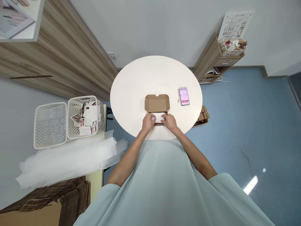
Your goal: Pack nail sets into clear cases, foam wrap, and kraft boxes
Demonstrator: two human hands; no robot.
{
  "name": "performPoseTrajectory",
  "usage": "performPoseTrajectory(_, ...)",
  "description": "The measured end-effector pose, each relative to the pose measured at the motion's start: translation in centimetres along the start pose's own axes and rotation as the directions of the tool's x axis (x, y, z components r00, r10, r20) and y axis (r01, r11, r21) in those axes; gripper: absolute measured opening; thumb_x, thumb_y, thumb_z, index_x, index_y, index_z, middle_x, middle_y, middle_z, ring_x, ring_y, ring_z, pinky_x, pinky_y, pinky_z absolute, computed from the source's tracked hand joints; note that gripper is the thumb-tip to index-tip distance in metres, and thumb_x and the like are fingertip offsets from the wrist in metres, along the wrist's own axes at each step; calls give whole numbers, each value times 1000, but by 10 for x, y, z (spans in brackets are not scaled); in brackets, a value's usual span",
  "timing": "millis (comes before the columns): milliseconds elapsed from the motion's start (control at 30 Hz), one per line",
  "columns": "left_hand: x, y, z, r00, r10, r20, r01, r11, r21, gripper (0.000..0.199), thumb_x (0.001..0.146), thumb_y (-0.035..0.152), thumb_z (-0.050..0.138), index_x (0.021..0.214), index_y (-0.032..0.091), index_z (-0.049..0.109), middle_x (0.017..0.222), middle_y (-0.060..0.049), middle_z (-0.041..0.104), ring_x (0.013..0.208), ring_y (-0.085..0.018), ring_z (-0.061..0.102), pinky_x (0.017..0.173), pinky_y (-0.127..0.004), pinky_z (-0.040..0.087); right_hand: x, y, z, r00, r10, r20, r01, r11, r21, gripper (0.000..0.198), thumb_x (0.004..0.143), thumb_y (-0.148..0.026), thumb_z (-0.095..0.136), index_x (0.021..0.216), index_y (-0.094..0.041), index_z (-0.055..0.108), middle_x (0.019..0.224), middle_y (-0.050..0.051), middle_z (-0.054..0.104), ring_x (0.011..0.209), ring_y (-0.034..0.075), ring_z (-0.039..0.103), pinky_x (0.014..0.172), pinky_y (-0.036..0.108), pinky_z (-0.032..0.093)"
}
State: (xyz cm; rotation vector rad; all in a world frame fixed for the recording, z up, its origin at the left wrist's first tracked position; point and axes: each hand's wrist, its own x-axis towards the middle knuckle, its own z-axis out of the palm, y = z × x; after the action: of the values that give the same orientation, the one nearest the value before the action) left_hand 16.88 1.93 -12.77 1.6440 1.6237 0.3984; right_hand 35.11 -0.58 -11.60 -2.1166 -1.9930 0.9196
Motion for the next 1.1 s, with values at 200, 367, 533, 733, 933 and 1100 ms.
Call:
performPoseTrajectory(200,0,-6,8,993,13,115,-21,997,70,20,87,11,62,101,24,69,124,-8,62,105,-28,68,99,-42,54,3,2,9,999,-35,34,39,991,-125,27,100,-21,66,124,-18,76,107,14,72,117,31,62,98,38,49)
performPoseTrajectory(367,2,-6,12,987,24,160,-43,993,113,23,86,9,63,104,24,68,126,-9,59,111,-29,68,101,-43,53,5,-3,11,993,-106,54,115,971,-210,20,101,-15,58,109,-17,77,104,16,73,120,33,56,97,40,47)
performPoseTrajectory(533,1,-1,12,983,8,186,-36,989,144,24,87,11,63,107,24,67,129,-10,59,107,-29,69,98,-42,54,2,-8,12,992,-111,59,121,970,-213,23,102,-15,56,112,-15,76,115,19,70,124,35,52,101,44,46)
performPoseTrajectory(733,5,4,-8,1000,24,-18,-22,996,88,17,96,22,58,109,23,68,119,-11,70,108,-30,70,101,-44,52,8,-3,-9,983,-77,-169,69,996,-55,34,105,-29,52,130,-17,72,128,19,63,123,34,53,107,46,47)
performPoseTrajectory(933,42,-3,-42,950,-177,-258,123,969,-214,51,96,24,61,146,18,51,155,-18,55,135,-30,61,111,-44,51,49,19,-34,966,133,-224,-51,939,339,67,101,-38,59,160,-12,41,158,22,51,148,33,46,122,49,41)
performPoseTrajectory(1100,56,-3,-49,964,-256,-70,195,861,-470,64,96,20,59,157,17,41,163,-19,50,139,-28,60,114,-42,51,69,21,-36,974,210,-81,-142,852,503,75,98,-40,61,163,-15,35,157,19,57,143,31,57,119,49,47)
